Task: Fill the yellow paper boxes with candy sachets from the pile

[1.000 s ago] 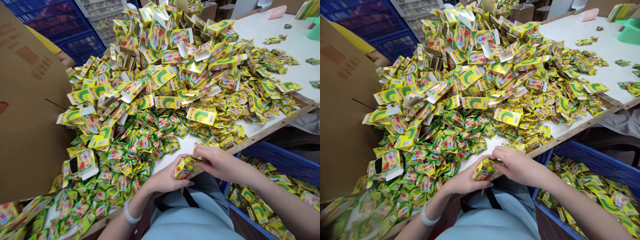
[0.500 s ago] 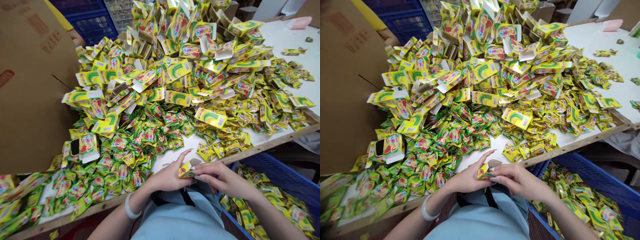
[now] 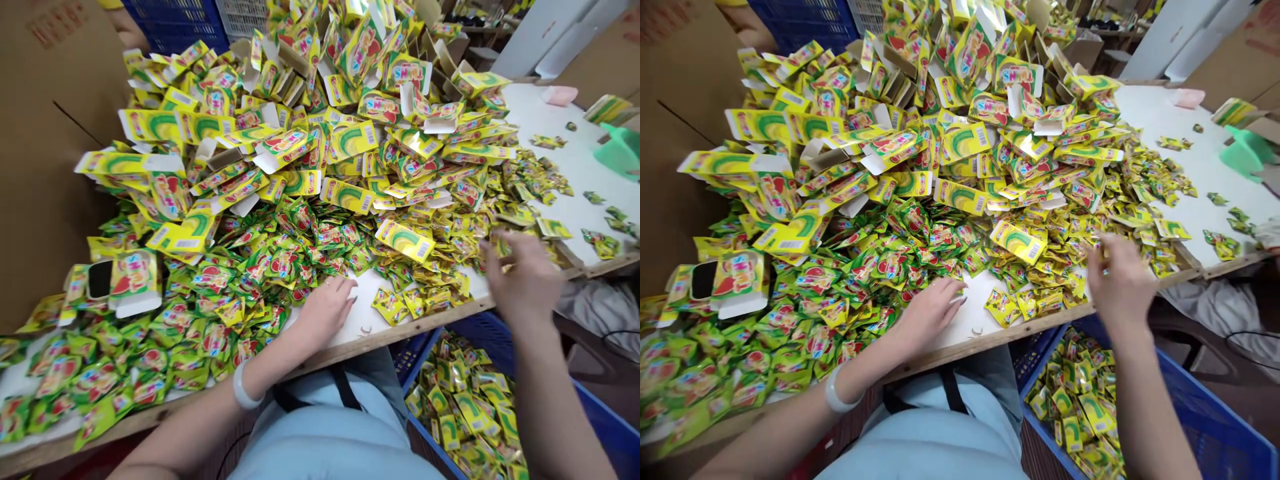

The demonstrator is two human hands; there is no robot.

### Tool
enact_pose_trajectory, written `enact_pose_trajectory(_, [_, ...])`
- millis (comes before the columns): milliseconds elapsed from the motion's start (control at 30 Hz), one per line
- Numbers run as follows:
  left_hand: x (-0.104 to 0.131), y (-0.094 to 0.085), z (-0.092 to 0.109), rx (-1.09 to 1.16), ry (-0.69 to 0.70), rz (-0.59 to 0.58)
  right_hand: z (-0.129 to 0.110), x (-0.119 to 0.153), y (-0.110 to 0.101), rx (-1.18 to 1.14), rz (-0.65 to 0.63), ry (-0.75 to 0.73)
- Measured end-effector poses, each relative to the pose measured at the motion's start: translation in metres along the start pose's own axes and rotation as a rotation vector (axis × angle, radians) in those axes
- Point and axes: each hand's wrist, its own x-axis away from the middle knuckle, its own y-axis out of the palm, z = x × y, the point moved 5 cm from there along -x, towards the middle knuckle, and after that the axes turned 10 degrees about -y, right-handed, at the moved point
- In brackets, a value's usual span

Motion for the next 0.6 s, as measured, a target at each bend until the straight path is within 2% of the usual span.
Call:
enact_pose_trajectory(67, [-0.003,-0.002,-0.006,-0.209,-0.004,0.091,-0.044,0.023,0.022,-0.129,-0.214,-0.158])
enact_pose_trajectory(133, [-0.003,-0.001,-0.013,-0.313,0.029,0.149,-0.085,0.054,0.042,-0.122,-0.419,-0.247])
enact_pose_trajectory(200, [-0.003,0.0,-0.018,-0.334,0.084,0.17,-0.107,0.076,0.053,-0.104,-0.507,-0.239])
enact_pose_trajectory(267, [-0.003,0.0,-0.022,-0.284,0.124,0.195,-0.112,0.086,0.057,-0.177,-0.507,-0.198])
enact_pose_trajectory(333, [-0.004,-0.003,-0.024,-0.144,0.127,0.219,-0.108,0.087,0.057,-0.354,-0.47,-0.132])
enact_pose_trajectory(400, [-0.004,-0.004,-0.027,0.082,0.061,0.209,-0.102,0.083,0.054,-0.613,-0.421,0.009])
enact_pose_trajectory(500, [-0.004,0.003,-0.031,0.484,-0.101,0.084,-0.106,0.077,0.057,-1.103,-0.431,0.31])
enact_pose_trajectory(600, [0.001,0.01,-0.024,0.832,-0.146,-0.071,-0.125,0.068,0.065,-1.415,-0.472,0.49])
